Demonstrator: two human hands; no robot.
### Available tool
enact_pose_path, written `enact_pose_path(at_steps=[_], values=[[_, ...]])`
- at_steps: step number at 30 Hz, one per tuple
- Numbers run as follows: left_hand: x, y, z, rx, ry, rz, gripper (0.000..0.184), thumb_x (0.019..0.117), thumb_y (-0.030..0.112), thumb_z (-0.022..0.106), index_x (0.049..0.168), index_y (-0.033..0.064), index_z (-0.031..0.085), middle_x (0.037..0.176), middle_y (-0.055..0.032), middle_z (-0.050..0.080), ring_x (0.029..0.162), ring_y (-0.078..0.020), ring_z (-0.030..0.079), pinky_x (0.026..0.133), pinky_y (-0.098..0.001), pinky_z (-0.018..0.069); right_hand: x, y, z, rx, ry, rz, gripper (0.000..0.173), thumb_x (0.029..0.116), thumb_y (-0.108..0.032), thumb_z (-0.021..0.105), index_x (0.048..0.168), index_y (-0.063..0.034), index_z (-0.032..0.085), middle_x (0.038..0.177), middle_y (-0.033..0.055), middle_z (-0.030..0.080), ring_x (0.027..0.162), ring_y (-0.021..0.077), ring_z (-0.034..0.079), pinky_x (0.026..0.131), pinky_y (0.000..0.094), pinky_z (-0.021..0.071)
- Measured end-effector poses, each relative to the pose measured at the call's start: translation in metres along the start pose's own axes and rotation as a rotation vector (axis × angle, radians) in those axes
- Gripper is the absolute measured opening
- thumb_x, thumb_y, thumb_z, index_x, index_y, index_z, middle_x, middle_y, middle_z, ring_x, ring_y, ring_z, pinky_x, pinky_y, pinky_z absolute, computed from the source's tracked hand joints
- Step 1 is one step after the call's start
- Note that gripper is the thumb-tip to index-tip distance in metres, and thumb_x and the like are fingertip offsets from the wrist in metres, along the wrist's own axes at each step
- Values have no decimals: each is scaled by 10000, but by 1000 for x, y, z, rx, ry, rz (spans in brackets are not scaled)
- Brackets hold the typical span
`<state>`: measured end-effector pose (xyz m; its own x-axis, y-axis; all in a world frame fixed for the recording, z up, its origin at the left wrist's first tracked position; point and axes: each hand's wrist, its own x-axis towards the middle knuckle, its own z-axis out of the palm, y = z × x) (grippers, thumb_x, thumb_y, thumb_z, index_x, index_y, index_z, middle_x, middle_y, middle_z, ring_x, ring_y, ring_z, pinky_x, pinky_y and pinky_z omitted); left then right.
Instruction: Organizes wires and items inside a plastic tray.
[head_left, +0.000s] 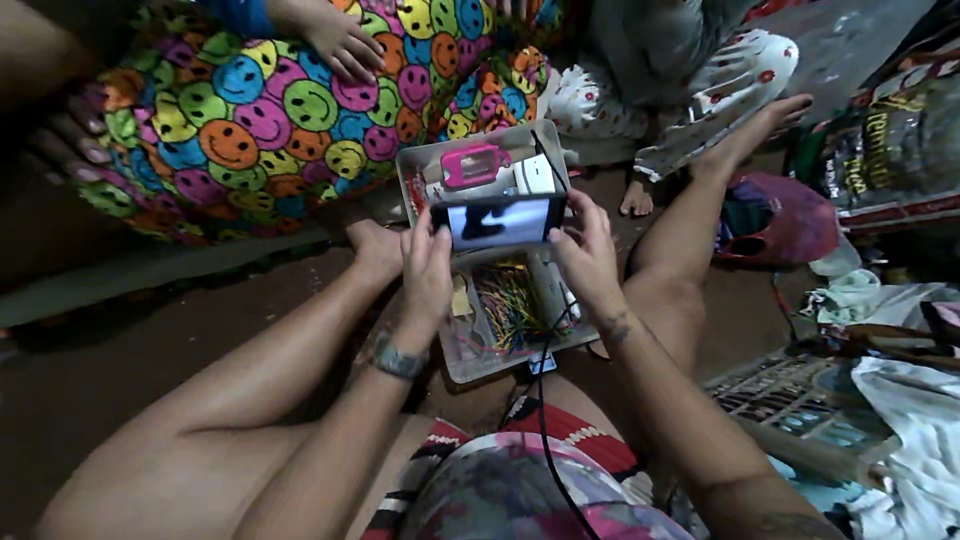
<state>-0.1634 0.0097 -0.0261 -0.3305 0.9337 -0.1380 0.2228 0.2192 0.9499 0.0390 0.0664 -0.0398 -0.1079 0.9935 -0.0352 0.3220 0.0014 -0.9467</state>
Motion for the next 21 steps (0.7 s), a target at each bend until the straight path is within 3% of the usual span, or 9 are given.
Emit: enact_pose_path(at_steps=[4,8,15,21], values=[[79,-10,1,97,76,78,588,1058,288,404,1581,30,334,1529,-265,383,1408,-349,395,1146,-508,345,75,16,35,99,-92,-3,721,899,69,516,1578,8,280,1532,262,427,1356,349,504,1070,476,474],[118,-23,3,147,9,30,612,1037,226,436,1593,17,288,1573,-284,321,1445,-387,345,1156,-540,321,123,49,60,92,-134,32,815,825,135,531,1584,8,264,1542,260,415,1398,347,470,1112,498,452],[138,-53,8,154,-48,-87,706,1025,252,513,1607,-4,206,1586,-297,297,1429,-406,364,1131,-542,356,143,48,55,-177,-251,11,801,896,83,493,1623,19,160,1627,261,303,1489,359,359,1203,505,326],[142,-49,10,154,-63,-175,838,980,188,606,1632,25,105,1636,-279,192,1446,-408,342,1131,-529,372,154,43,57,-304,-286,64,810,887,84,537,1616,20,190,1587,272,363,1454,385,406,1176,536,358]])
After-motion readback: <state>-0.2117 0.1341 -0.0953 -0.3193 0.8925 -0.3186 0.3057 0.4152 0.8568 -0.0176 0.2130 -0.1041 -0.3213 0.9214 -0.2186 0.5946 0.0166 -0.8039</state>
